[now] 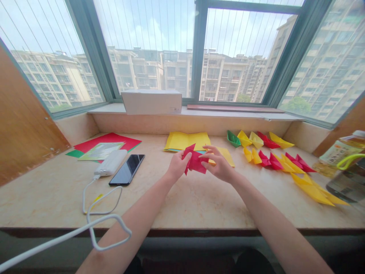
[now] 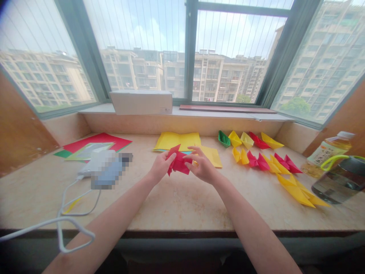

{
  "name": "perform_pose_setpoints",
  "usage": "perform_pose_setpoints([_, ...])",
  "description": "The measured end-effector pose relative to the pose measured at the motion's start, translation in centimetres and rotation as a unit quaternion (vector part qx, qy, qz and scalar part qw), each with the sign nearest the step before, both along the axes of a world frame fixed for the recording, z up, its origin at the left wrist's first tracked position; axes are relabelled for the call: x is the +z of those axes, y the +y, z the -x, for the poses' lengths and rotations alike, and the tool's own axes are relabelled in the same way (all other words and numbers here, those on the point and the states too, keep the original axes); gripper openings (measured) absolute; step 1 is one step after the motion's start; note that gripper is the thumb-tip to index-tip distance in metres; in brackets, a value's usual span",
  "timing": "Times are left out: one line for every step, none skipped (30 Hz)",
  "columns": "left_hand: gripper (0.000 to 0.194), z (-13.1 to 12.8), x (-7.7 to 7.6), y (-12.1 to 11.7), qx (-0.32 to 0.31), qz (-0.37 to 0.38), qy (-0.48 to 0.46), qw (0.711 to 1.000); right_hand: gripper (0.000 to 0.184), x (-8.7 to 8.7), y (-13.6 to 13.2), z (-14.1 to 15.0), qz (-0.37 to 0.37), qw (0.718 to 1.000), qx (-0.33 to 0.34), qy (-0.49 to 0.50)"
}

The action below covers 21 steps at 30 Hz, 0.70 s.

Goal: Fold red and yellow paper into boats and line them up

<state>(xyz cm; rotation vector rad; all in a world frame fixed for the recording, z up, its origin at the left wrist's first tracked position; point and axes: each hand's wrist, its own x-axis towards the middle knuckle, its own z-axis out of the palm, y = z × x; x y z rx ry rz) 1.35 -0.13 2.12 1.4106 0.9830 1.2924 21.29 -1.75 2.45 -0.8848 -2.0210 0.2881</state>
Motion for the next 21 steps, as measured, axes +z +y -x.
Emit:
perform_pose_setpoints([0.028, 0.0, 0.0, 0.0, 0.004, -0.002, -0.003, 1.000, 0.020, -0.3, 0.1, -0.1, 0.004, 1.000, 0.007, -0.019])
perform_pose_setpoints([0.029, 0.1, 0.1, 0.0, 0.008, -0.004, -0.006, 1.000, 0.023, -0.5, 0.3, -0.1, 0.010, 0.999, 0.012, -0.034])
perform_pose_setpoints([0.030, 0.1, 0.1, 0.0, 0.012, -0.006, -0.010, 1.000, 0.026, -0.7, 0.4, -0.2, 0.016, 0.999, 0.014, -0.043])
perform_pose_setpoints([0.031, 0.2, 0.2, 0.0, 0.016, -0.008, -0.014, 1.000, 0.030, -0.9, 0.5, -0.3, 0.020, 0.999, 0.014, -0.047])
perform_pose_setpoints([0.032, 0.2, 0.2, 0.0, 0.020, -0.009, -0.016, 1.000, 0.034, -1.0, 0.6, -0.3, 0.023, 0.999, 0.013, -0.047])
perform_pose_setpoints([0.032, 0.2, 0.3, 0.1, 0.024, -0.008, -0.018, 1.000, 0.036, -1.0, 0.6, -0.4, 0.025, 0.999, 0.013, -0.044])
perform_pose_setpoints([0.033, 0.3, 0.3, 0.1, 0.026, -0.007, -0.018, 0.999, 0.038, -1.0, 0.6, -0.5, 0.027, 0.999, 0.012, -0.041])
perform_pose_setpoints([0.033, 0.3, 0.2, 0.1, 0.025, -0.006, -0.016, 1.000, 0.039, -0.9, 0.6, -0.5, 0.028, 0.999, 0.011, -0.038])
perform_pose_setpoints([0.033, 0.3, 0.2, 0.1, 0.023, -0.004, -0.014, 1.000, 0.040, -0.8, 0.6, -0.6, 0.027, 0.999, 0.009, -0.038])
perform_pose_setpoints([0.033, 0.3, 0.1, 0.2, 0.021, -0.003, -0.011, 1.000, 0.040, -0.7, 0.6, -0.7, 0.025, 0.999, 0.008, -0.041])
perform_pose_setpoints([0.032, 0.3, 0.0, 0.2, 0.019, -0.002, -0.008, 1.000, 0.041, -0.7, 0.6, -0.7, 0.023, 0.999, 0.007, -0.046])
perform_pose_setpoints([0.032, 0.3, -0.1, 0.2, 0.017, -0.002, -0.005, 1.000, 0.041, -0.6, 0.6, -0.8, 0.021, 0.998, 0.007, -0.052])
perform_pose_setpoints([0.031, 0.3, -0.1, 0.2, 0.016, -0.003, -0.003, 1.000, 0.042, -0.6, 0.6, -0.9, 0.020, 0.998, 0.010, -0.059])
perform_pose_setpoints([0.031, 0.3, -0.2, 0.2, 0.016, -0.003, -0.001, 1.000, 0.044, -0.6, 0.7, -0.9, 0.019, 0.998, 0.013, -0.066])
perform_pose_setpoints([0.030, 0.3, -0.2, 0.2, 0.018, -0.004, 0.001, 1.000, 0.045, -0.7, 0.7, -1.0, 0.018, 0.997, 0.018, -0.071])
perform_pose_setpoints([0.030, 0.3, -0.2, 0.2, 0.021, -0.003, 0.003, 1.000, 0.046, -0.7, 0.8, -1.0, 0.016, 0.997, 0.021, -0.075])
perform_pose_setpoints([0.030, 0.3, -0.2, 0.2, 0.025, -0.002, 0.005, 1.000, 0.046, -0.8, 0.8, -1.1, 0.014, 0.997, 0.023, -0.078])
perform_pose_setpoints([0.030, 0.3, -0.2, 0.2, 0.030, 0.000, 0.007, 1.000, 0.045, -0.8, 0.9, -1.1, 0.012, 0.996, 0.025, -0.080])
perform_pose_setpoints([0.030, 0.3, -0.2, 0.2, 0.035, 0.001, 0.010, 0.999, 0.043, -0.9, 0.9, -1.1, 0.010, 0.996, 0.027, -0.082])
perform_pose_setpoints([0.029, 0.3, -0.2, 0.2, 0.039, 0.002, 0.013, 0.999, 0.040, -0.9, 0.9, -1.1, 0.008, 0.996, 0.029, -0.083])
perform_pose_setpoints([0.029, 0.3, -0.2, 0.2, 0.042, 0.003, 0.016, 0.999, 0.038, -1.0, 1.0, -1.1, 0.008, 0.996, 0.030, -0.084])
